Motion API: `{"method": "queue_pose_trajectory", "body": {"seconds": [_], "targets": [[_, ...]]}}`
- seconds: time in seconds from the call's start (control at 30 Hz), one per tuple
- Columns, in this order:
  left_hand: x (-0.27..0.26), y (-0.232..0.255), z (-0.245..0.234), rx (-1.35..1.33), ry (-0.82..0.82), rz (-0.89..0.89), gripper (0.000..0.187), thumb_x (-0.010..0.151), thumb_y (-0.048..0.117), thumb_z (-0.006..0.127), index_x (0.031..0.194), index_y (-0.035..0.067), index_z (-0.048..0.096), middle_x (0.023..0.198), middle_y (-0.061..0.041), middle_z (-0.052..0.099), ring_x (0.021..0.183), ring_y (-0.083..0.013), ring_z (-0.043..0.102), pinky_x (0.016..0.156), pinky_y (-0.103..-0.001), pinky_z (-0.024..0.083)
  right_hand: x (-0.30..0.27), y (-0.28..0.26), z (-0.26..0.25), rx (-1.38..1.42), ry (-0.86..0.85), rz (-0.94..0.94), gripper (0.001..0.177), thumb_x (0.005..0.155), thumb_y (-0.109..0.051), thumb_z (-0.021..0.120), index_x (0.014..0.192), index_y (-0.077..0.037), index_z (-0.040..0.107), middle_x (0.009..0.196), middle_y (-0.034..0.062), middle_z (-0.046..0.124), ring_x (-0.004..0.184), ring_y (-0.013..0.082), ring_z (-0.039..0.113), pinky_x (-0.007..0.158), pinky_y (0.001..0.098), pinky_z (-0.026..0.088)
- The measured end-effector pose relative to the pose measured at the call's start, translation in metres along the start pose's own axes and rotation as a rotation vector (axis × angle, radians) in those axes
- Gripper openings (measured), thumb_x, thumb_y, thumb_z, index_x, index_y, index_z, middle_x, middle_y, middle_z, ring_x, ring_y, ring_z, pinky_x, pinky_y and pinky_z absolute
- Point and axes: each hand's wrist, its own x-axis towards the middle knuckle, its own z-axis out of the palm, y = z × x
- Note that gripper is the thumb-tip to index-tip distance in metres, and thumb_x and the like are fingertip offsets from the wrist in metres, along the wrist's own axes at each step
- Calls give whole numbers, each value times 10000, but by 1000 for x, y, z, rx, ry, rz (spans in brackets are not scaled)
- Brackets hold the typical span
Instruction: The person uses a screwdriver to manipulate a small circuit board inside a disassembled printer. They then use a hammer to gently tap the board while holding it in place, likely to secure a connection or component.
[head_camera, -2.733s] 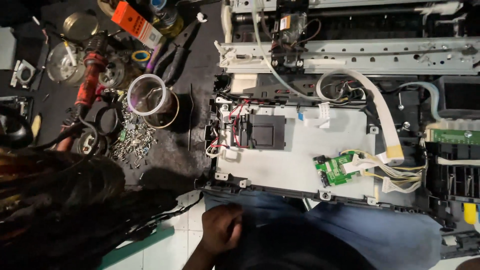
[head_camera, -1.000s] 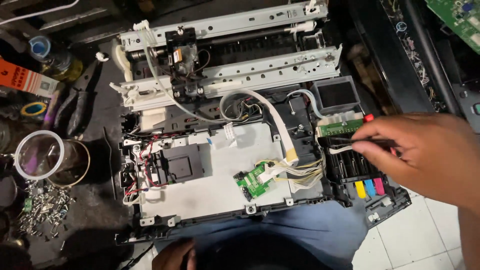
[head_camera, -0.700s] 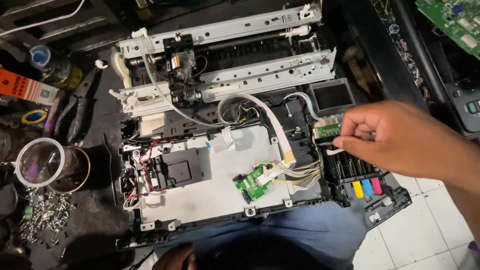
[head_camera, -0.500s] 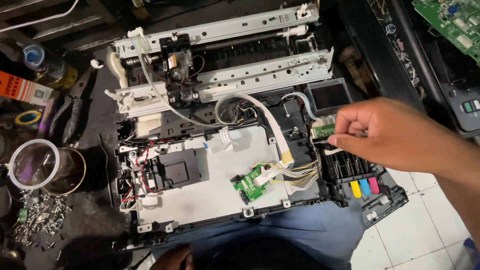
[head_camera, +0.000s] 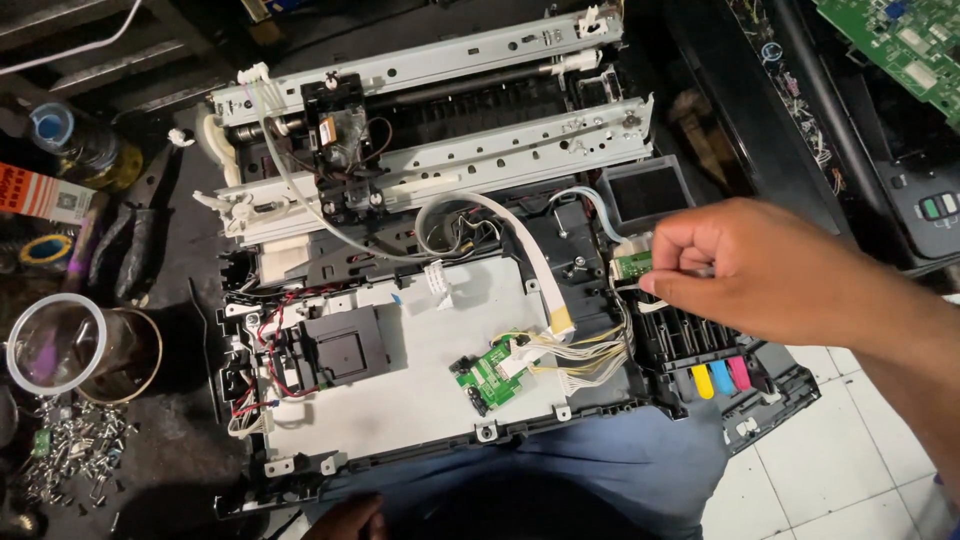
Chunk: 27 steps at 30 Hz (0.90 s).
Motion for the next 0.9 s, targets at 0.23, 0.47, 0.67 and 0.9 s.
{"method": "queue_pose_trajectory", "body": {"seconds": [0.23, 0.47, 0.67, 0.9], "targets": [[28, 56, -63, -16, -500, -193, 345, 945, 381, 508, 669, 281, 690, 702, 123, 754, 750, -52, 744, 868, -168, 529, 6, 17, 1, 126, -19, -72, 327, 946, -250, 806, 683, -85, 703, 507, 16, 518, 478, 140, 376, 563, 294, 371], [9, 51, -51, -96, -415, -306, 253, 914, 397, 586, 927, 279, 809, 836, 119, 827, 838, -36, 799, 922, -160, 535, 10, 36, 4, 217, -7, -201, 349, 929, -199, 814, 637, -83, 661, 521, 6, 451, 481, 132, 370, 628, 275, 520], [0, 54, -56, -55, -147, 8, 276, 780, 377, 654, 1010, 340, 803, 812, 145, 807, 796, -86, 775, 833, -228, 570, 0, 36, -2, 119, -22, -158, 316, 929, -225, 795, 650, -82, 759, 504, 18, 529, 472, 136, 416, 545, 277, 369], [-7, 100, -81, -279, 38, 18, 204, 835, 284, 662, 988, 230, 786, 723, 55, 794, 646, -81, 762, 750, -206, 570, -32, 2, -15, -231, -3, 125, 200, 863, -491, 751, 829, -294, 743, 649, -98, 740, 710, 39, 644, 688, 240, 506]]}}
